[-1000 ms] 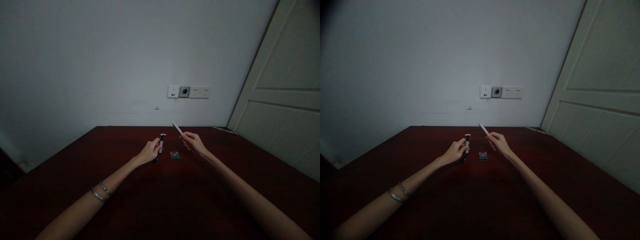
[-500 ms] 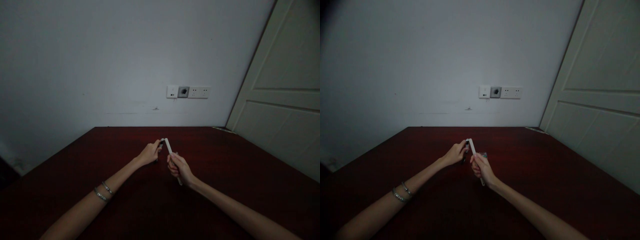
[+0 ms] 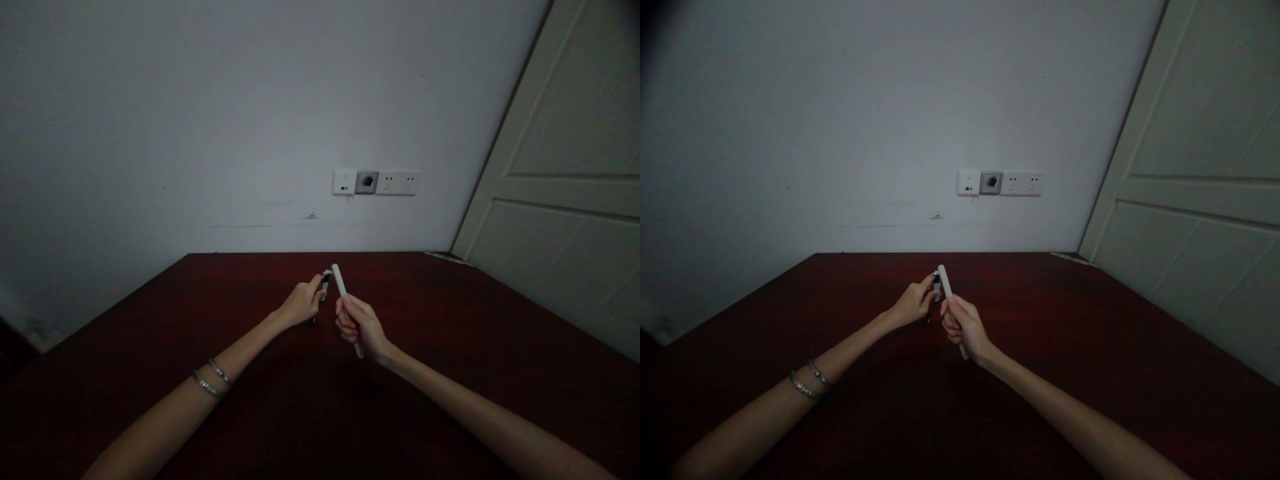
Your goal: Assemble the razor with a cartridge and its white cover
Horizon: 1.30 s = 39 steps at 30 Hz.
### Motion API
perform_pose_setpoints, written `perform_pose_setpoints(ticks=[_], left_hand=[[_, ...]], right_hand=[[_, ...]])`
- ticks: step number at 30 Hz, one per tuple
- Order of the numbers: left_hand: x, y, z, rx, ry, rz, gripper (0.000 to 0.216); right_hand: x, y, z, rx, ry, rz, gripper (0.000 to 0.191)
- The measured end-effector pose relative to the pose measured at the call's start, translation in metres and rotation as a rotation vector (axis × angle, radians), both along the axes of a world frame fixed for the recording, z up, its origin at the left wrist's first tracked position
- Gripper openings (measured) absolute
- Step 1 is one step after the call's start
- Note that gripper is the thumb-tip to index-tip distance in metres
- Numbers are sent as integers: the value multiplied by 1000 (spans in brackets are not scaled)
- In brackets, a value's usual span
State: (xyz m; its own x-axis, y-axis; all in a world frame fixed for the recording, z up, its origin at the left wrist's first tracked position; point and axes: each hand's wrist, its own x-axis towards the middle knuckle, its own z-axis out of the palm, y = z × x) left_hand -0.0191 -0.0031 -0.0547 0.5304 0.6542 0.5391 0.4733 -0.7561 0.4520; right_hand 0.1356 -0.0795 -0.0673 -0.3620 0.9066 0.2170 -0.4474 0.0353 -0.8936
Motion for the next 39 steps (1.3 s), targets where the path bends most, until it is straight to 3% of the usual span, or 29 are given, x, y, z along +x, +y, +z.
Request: perform_pose_setpoints(ticks=[10, 15, 17, 22, 26, 30, 35, 39], left_hand=[[7, 1, 0, -47, -70, -27, 18], [9, 5, 7, -58, -155, -50, 17], [6, 8, 10, -36, -141, -34, 16], [-10, 18, 9, 160, 13, 5, 21], [-21, 29, 2, 399, 70, -8, 31], [-25, 35, -3, 560, 132, -44, 37], [-26, 34, -3, 676, 198, -69, 40], [-29, 34, -1, 743, 205, -67, 40]], right_hand=[[-6, 1, 0, 15, -13, -16, 34], [-10, -4, -8, -73, -125, 20, 36], [-8, -6, -3, -6, -138, 20, 32], [25, 7, 33, 209, -198, -89, 22], [61, 22, 56, 310, -508, -209, 23], [67, 18, 59, 461, -712, -311, 21], [55, 12, 53, 510, -780, -293, 22], [65, 17, 52, 514, -858, -259, 22]])
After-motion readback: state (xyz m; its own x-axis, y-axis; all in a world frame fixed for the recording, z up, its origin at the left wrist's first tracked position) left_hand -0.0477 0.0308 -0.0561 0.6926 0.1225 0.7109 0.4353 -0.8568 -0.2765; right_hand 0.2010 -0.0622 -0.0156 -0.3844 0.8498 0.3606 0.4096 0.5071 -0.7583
